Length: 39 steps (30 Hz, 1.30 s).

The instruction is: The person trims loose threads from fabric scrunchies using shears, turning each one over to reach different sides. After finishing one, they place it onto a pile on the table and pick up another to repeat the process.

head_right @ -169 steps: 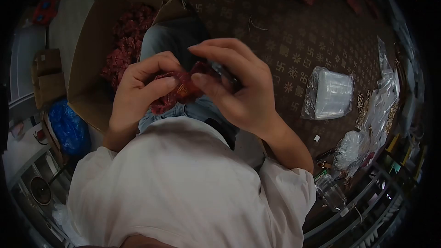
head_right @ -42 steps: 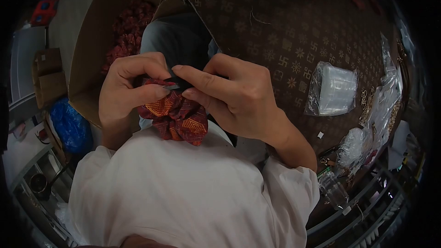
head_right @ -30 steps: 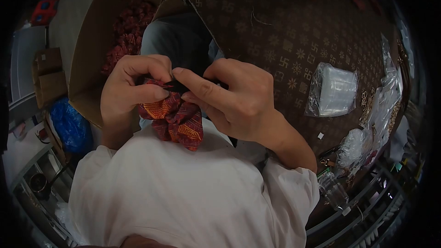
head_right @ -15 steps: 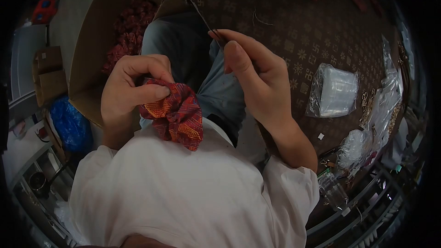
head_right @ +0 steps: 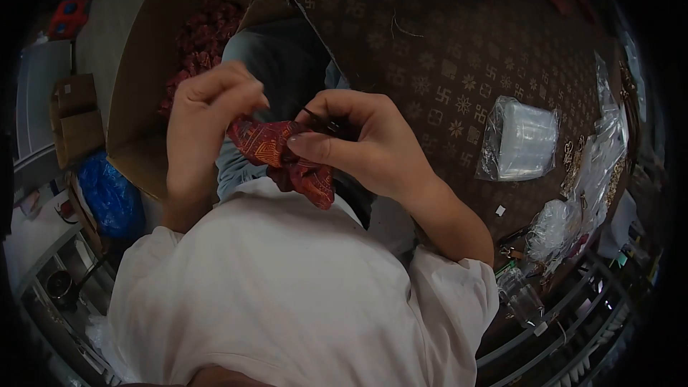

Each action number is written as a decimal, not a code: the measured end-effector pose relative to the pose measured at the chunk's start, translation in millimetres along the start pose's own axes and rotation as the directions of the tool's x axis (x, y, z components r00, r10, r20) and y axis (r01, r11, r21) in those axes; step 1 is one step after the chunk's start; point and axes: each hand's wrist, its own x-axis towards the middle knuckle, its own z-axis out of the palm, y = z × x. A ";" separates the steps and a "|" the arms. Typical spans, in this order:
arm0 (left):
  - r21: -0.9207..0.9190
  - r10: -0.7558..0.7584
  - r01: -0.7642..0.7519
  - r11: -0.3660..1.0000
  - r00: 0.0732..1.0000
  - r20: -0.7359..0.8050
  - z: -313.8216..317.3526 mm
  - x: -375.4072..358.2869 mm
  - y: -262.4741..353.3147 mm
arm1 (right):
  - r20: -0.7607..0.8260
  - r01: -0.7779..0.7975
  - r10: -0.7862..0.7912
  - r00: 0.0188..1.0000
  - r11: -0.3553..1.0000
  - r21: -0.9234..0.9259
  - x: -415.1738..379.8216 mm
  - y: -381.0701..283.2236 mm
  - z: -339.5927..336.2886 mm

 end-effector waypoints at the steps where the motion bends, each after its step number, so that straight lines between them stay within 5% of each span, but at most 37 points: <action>1: -0.061 -0.015 0.005 0.998 0.986 -0.165 -2.6 4.0 -2.0 | 0.008 -0.008 0.007 1.000 0.998 0.057 0.3 0.6 -1.8; 3: -0.012 -0.035 0.033 0.999 0.981 -0.191 -18.2 5.3 -9.5 | 0.011 0.005 -0.006 1.000 0.996 0.087 0.1 -2.2 -4.3; 6: 0.188 0.177 -0.135 0.973 0.958 -0.227 -16.4 6.2 -6.9 | 0.009 0.015 -0.016 1.000 0.992 0.128 1.0 -2.0 -4.9; 9: 0.174 0.281 -0.267 0.948 0.958 -0.063 -11.0 0.6 -1.0 | 0.004 0.000 -0.001 1.000 0.990 0.138 1.5 -2.4 -4.9; 11: 0.143 0.180 -0.229 0.963 0.939 0.294 -10.3 -2.9 0.4 | -0.005 -0.005 0.006 1.000 0.991 0.136 1.8 -2.2 -5.1; 13: 0.185 0.083 -0.152 0.971 0.939 0.335 -15.0 -2.5 0.4 | -0.075 0.035 -0.031 0.997 0.998 0.045 4.1 3.1 -5.9; 14: 0.243 0.057 -0.120 0.963 0.966 0.252 -22.9 -3.2 -3.5 | -0.091 0.057 -0.054 0.994 0.998 0.032 6.4 5.8 -7.5; 16: 0.385 0.040 -0.041 0.922 0.999 0.010 -43.1 -2.6 -8.3 | -0.202 0.215 -0.285 0.937 0.926 -0.310 10.8 8.6 -12.9; 19: 0.648 0.154 0.159 0.745 0.904 -0.398 -78.0 -3.5 -10.1 | -0.390 0.177 -0.323 0.863 0.914 -0.365 12.8 -1.9 -27.4; 20: 0.653 0.168 0.135 0.745 0.909 -0.380 -85.2 -3.9 -10.3 | -0.403 0.186 -0.339 0.850 0.909 -0.372 15.8 -6.1 -36.9; 22: 0.929 0.501 0.302 0.213 0.783 -0.369 -93.4 -5.6 -9.3 | -0.513 0.131 -0.421 0.748 0.852 -0.508 27.0 -16.2 -68.7; 23: 0.934 0.509 0.289 0.211 0.783 -0.358 -92.0 -6.0 -6.3 | -0.523 0.079 -0.530 0.668 0.749 -0.658 35.1 -19.5 -87.6; 25: 0.869 0.385 0.162 0.467 0.848 -0.365 -84.6 -5.9 -0.6 | -0.479 -0.127 -0.727 0.493 0.484 -0.866 54.8 -27.4 -124.1; 26: 0.870 0.391 0.153 0.468 0.848 -0.359 -79.7 -4.4 0.0 | -0.421 -0.272 -0.811 0.407 0.333 -0.903 64.2 -32.4 -138.7; 27: 0.850 0.344 0.091 0.519 0.888 -0.305 -73.2 -2.9 -0.7 | -0.418 -0.275 -0.816 0.399 0.329 -0.904 73.7 -33.8 -151.5; 29: 0.783 0.275 0.010 0.622 0.934 -0.230 -58.1 -2.1 -2.1 | -0.411 -0.563 -0.865 0.289 0.193 -0.803 89.3 -29.3 -172.6; 33: 0.687 0.238 -0.066 0.723 0.958 -0.158 -45.8 -4.4 -0.3 | -0.452 -0.596 -0.804 0.386 0.156 -0.787 81.7 -23.6 -201.8; 35: 0.567 0.194 -0.092 0.819 0.974 -0.121 -47.6 -5.6 0.3 | -0.507 -0.445 -0.794 0.336 0.341 -0.828 64.6 -28.1 -201.6; 39: 0.347 0.021 0.021 0.938 0.993 -0.117 -40.9 0.4 1.5 | -0.666 0.034 -0.535 0.520 0.792 -0.610 22.0 -52.3 -113.9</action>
